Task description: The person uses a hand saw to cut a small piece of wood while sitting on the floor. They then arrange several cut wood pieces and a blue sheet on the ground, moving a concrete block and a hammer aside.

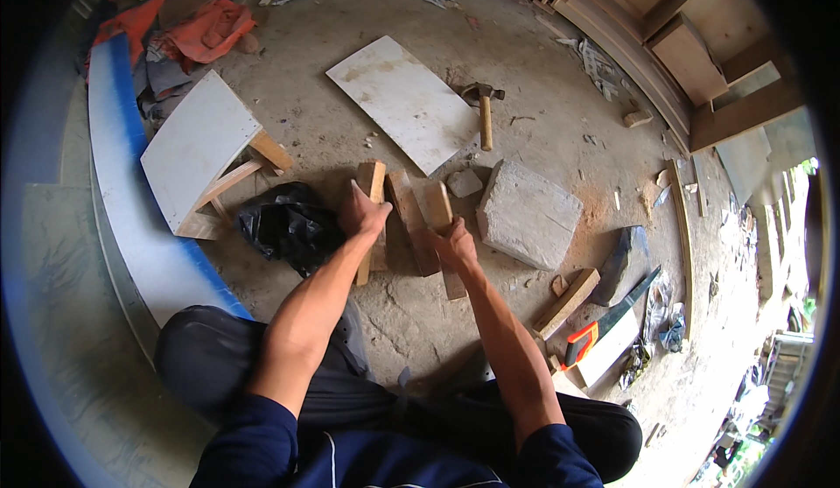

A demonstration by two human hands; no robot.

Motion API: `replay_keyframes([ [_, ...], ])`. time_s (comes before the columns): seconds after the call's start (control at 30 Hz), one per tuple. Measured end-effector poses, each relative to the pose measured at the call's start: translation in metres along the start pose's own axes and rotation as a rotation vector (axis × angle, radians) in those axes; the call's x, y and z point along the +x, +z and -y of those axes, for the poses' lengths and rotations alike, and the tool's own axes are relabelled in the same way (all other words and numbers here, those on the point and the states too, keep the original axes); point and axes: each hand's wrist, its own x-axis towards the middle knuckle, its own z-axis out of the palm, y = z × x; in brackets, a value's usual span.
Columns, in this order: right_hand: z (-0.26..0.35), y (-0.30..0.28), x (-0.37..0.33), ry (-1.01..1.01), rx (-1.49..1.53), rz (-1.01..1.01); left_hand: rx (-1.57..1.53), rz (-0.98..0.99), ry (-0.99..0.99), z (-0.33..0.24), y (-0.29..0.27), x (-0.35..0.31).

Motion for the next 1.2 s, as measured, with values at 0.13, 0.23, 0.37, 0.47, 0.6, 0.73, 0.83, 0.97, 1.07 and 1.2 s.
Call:
replay_keyframes([
  [0.13,-0.012,-0.001,0.004,0.08,-0.215,-0.097,0.081,0.01,0.003,-0.001,-0.02,0.027],
  [0.23,0.002,-0.012,0.005,0.219,-0.368,0.068,0.221,0.022,0.002,0.003,-0.024,0.041],
  [0.37,0.065,-0.025,0.017,0.178,-0.544,0.227,0.094,-0.147,0.023,-0.008,-0.005,0.079],
  [0.47,0.062,-0.07,0.05,0.165,-0.674,0.209,-0.085,0.208,0.058,-0.077,-0.026,0.049],
  [0.6,0.106,-0.112,0.101,0.105,-0.656,0.053,-0.23,0.472,0.044,-0.1,-0.033,0.067],
  [0.73,0.121,-0.128,0.115,0.17,-0.608,-0.106,-0.278,0.421,0.018,-0.103,-0.019,0.07],
  [0.83,0.088,-0.124,0.135,0.147,-0.637,-0.09,-0.313,0.343,-0.038,-0.097,-0.002,0.083],
  [0.97,0.038,-0.119,0.16,0.07,-0.653,-0.141,-0.522,0.493,-0.08,-0.099,0.014,0.093],
  [1.07,0.035,-0.122,0.176,0.065,-0.589,-0.11,-0.686,0.577,-0.198,-0.104,0.023,0.093],
  [1.2,0.051,-0.117,0.189,-0.001,-0.462,0.01,-0.771,0.653,-0.306,-0.086,0.046,0.118],
])
